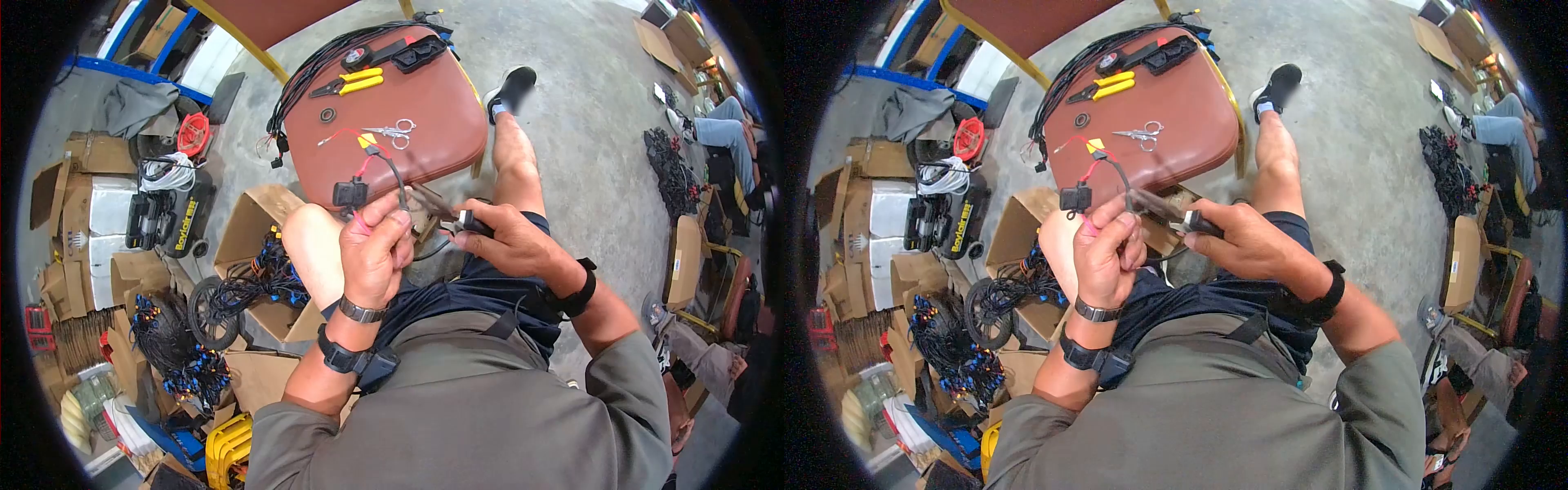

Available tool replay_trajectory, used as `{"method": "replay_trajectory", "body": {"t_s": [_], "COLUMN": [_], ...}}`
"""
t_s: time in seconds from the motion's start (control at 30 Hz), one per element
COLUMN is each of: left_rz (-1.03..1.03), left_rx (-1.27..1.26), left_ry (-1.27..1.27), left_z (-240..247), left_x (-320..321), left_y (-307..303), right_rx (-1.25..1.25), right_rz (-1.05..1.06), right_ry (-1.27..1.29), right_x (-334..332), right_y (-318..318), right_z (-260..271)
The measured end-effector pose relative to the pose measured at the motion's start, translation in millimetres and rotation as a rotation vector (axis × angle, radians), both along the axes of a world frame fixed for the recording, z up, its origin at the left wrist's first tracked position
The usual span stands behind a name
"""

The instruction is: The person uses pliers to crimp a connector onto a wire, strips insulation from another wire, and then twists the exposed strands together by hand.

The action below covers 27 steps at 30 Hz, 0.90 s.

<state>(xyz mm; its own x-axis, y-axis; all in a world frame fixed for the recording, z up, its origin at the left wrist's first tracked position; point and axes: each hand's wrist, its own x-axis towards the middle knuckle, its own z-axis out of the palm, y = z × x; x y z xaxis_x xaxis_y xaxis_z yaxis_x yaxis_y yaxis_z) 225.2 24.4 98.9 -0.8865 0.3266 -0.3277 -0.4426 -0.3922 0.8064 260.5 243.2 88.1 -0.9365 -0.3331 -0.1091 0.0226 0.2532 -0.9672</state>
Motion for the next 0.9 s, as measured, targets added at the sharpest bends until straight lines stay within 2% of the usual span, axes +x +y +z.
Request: {"method": "replay_trajectory", "body": {"t_s": [0.07, 0.17, 0.27, 0.37, 0.47, 0.6, 0.73, 0.83, 0.9], "left_rz": [-0.006, 0.003, 0.025, 0.05, 0.147, 0.176, 0.207, 0.233, 0.202], "left_rx": [0.005, 0.022, 0.036, 0.034, -0.017, -0.097, -0.149, -0.175, -0.166], "left_ry": [0.037, 0.042, 0.004, 0.041, 0.001, 0.046, 0.059, 0.018, 0.043], "left_z": [-1, 0, -2, -11, -10, -12, -19, -20, -24], "left_x": [-3, -4, -7, -9, -9, -10, -12, -14, -15], "left_y": [-4, -4, -3, -3, -1, 1, -1, -3, -9], "right_rx": [-0.051, 0.027, -0.074, -0.036, -0.017, -0.197, 0.07, 0.027, -0.051], "right_rz": [-0.016, 0.035, 0.086, 0.127, 0.056, -0.139, -0.064, -0.032, -0.03], "right_ry": [-0.178, -0.243, -0.279, -0.284, -0.282, -0.159, -0.129, -0.209, -0.201], "right_x": [4, 5, 6, 8, 10, 10, -4, -6, -2], "right_y": [2, 5, 2, 2, -2, -8, 1, 0, -1], "right_z": [-2, 3, 4, -4, 0, -21, -10, -7, -25]}}
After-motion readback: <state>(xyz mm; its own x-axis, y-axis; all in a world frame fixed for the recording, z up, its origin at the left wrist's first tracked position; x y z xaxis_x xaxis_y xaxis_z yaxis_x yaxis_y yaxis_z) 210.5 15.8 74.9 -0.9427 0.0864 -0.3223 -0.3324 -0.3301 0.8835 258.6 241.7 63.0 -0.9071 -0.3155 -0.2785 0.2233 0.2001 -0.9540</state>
